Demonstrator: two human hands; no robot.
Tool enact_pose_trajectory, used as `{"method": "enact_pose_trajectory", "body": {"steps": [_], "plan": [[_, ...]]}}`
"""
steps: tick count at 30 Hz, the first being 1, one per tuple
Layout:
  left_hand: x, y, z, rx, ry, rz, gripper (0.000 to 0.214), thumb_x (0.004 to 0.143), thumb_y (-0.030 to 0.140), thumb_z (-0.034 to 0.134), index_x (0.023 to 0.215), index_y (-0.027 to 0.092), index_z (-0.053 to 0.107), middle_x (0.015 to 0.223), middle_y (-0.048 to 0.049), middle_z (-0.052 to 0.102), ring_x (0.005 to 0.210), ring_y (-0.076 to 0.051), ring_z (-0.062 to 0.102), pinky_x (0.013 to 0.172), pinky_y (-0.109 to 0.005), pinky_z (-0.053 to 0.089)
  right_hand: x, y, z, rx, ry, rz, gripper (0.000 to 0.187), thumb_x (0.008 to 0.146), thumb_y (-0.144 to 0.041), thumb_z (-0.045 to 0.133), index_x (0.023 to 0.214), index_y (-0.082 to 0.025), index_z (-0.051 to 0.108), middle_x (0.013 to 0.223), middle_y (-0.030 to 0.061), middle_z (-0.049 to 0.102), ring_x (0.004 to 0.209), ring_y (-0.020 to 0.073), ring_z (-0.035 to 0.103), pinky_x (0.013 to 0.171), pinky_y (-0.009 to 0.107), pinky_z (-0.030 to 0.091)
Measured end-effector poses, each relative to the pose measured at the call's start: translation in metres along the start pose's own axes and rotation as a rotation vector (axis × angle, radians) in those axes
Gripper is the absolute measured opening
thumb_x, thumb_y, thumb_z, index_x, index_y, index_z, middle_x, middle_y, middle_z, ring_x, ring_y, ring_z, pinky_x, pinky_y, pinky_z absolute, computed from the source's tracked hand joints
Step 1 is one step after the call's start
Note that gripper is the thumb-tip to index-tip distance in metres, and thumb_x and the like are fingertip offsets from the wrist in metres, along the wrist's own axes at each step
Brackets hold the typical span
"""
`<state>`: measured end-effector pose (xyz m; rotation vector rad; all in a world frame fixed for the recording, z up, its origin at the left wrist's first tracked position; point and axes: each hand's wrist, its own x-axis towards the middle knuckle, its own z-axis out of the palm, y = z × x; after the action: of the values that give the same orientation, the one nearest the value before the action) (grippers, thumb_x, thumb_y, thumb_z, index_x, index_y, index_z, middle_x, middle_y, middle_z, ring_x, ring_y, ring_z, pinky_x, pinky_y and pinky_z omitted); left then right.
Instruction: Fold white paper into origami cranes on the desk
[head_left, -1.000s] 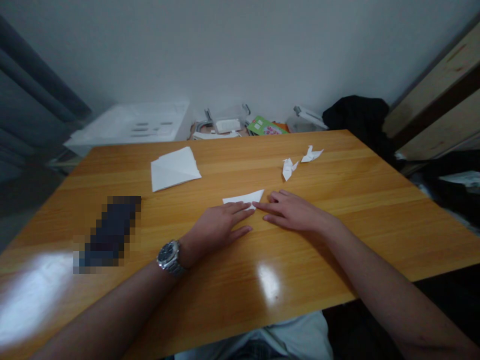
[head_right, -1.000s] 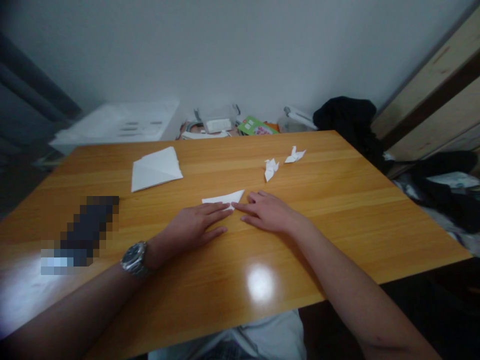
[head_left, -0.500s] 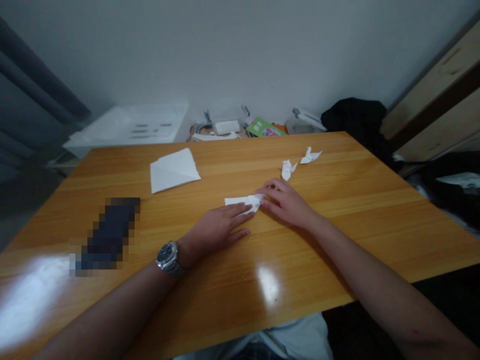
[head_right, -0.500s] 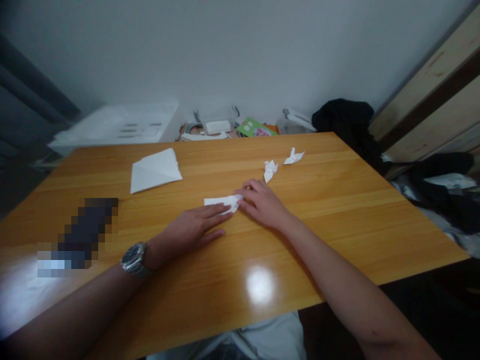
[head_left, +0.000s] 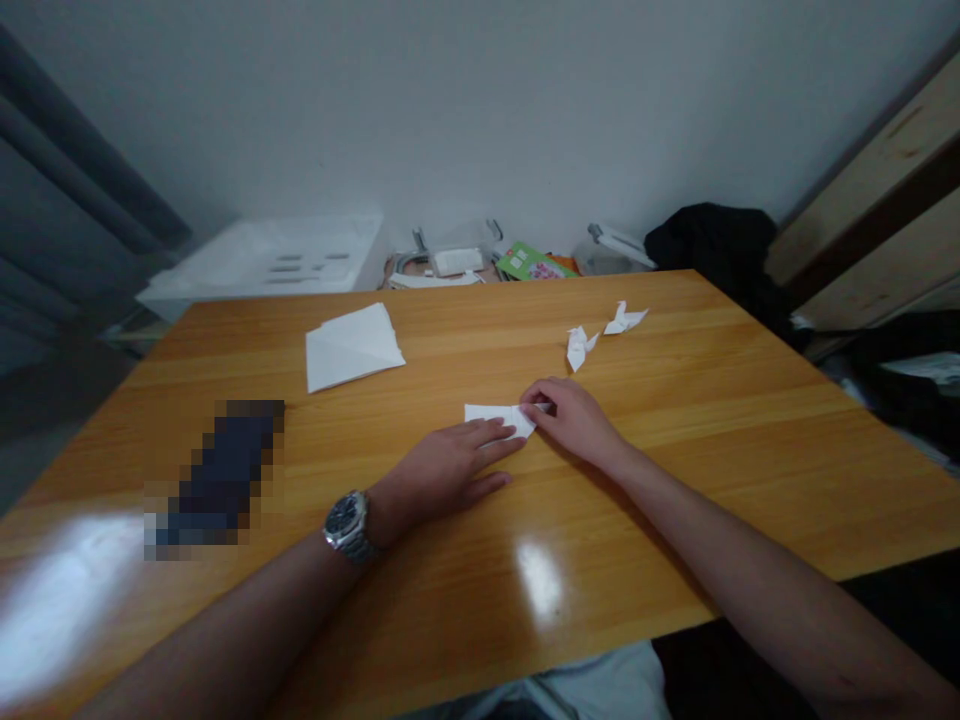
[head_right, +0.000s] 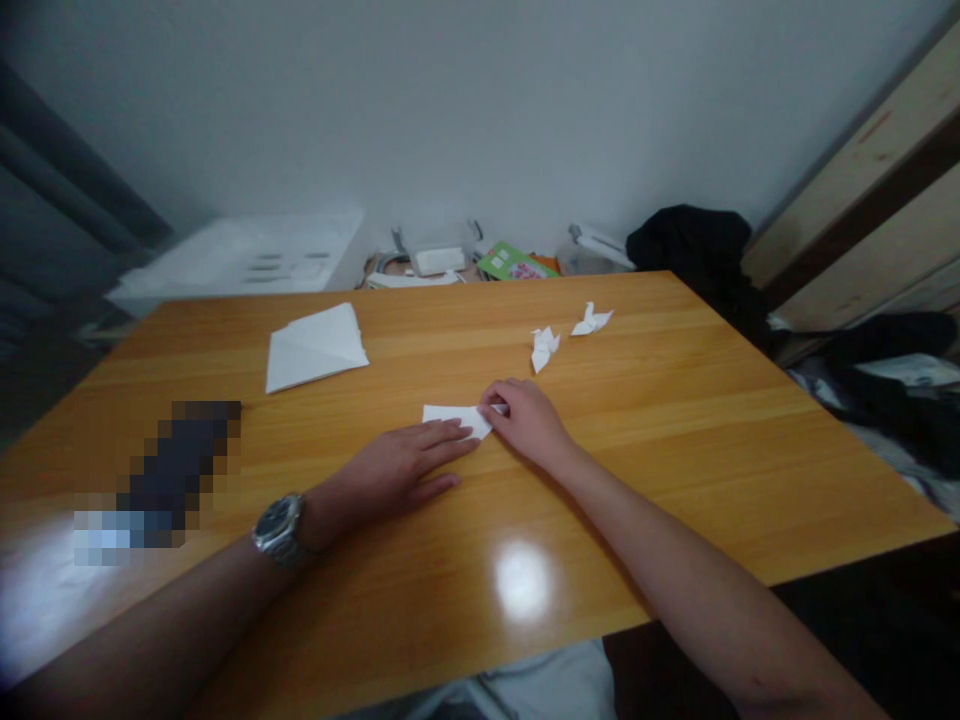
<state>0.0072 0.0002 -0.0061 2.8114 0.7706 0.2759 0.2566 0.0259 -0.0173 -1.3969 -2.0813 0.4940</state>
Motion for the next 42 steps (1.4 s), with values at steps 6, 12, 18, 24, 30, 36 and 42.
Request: {"method": "enact_pose_trajectory", "body": {"steps": [6,12,18,24,30,36,42], "plan": [[-0.001,0.001,0.000,0.011,0.000,0.000,0.049,0.105,0.046,0.043,0.147,0.023,0.050,0.154,-0.0089,0.049,0.141,-0.025,0.049,0.117,-0.041,0.042,-0.001,-0.001,0.005,-0.089,0.032,0.001,0.008,0.089,-0.024,0.068,0.085,-0.021,0.062,0.085,0.0038,0.065,0.082,0.0205,0.058,0.076,0.032,0.041],[-0.001,0.000,0.003,-0.005,0.025,0.003,0.047,0.104,0.045,0.044,0.145,0.023,0.052,0.154,-0.0085,0.050,0.141,-0.024,0.049,0.117,-0.040,0.042,-0.002,-0.001,0.007,-0.212,0.058,-0.014,0.014,0.092,-0.032,0.067,0.087,-0.021,0.060,0.088,0.0052,0.063,0.085,0.0232,0.056,0.080,0.035,0.039],[0.001,0.001,0.001,0.001,0.016,-0.003,0.045,0.105,0.042,0.044,0.143,0.022,0.055,0.152,-0.0093,0.052,0.139,-0.025,0.051,0.116,-0.042,0.044,-0.003,-0.001,0.007,-0.228,0.055,-0.006,0.014,0.093,-0.033,0.065,0.088,-0.021,0.058,0.090,0.0061,0.063,0.087,0.0243,0.055,0.080,0.035,0.040],[0.002,0.001,0.000,-0.006,0.015,-0.003,0.042,0.106,0.036,0.041,0.143,0.021,0.056,0.151,-0.0100,0.053,0.139,-0.024,0.051,0.116,-0.041,0.044,-0.003,-0.001,0.010,-0.227,0.063,0.019,0.016,0.092,-0.032,0.066,0.086,-0.021,0.056,0.089,0.0059,0.064,0.085,0.0239,0.055,0.078,0.035,0.040],[-0.001,-0.001,-0.002,-0.054,0.019,0.007,0.040,0.106,0.037,0.043,0.140,0.024,0.059,0.153,-0.0079,0.051,0.140,-0.023,0.050,0.117,-0.042,0.043,-0.004,-0.001,0.013,-0.250,0.093,0.004,0.017,0.092,-0.032,0.065,0.085,-0.022,0.054,0.088,0.0057,0.063,0.084,0.0241,0.054,0.077,0.036,0.039],[0.000,0.000,-0.005,-0.059,-0.001,-0.003,0.039,0.107,0.032,0.039,0.138,0.023,0.061,0.153,-0.0083,0.051,0.140,-0.023,0.050,0.118,-0.041,0.043,-0.004,-0.003,0.013,-0.264,0.096,0.003,0.017,0.093,-0.033,0.064,0.085,-0.022,0.054,0.088,0.0063,0.063,0.084,0.0248,0.053,0.077,0.036,0.039],[0.001,0.001,-0.005,-0.066,0.006,-0.010,0.039,0.107,0.029,0.038,0.137,0.023,0.061,0.153,-0.0085,0.051,0.139,-0.023,0.051,0.117,-0.042,0.044,-0.005,-0.005,0.012,-0.275,0.096,0.005,0.018,0.094,-0.033,0.064,0.084,-0.022,0.053,0.087,0.0059,0.063,0.083,0.0245,0.052,0.076,0.036,0.039]]}}
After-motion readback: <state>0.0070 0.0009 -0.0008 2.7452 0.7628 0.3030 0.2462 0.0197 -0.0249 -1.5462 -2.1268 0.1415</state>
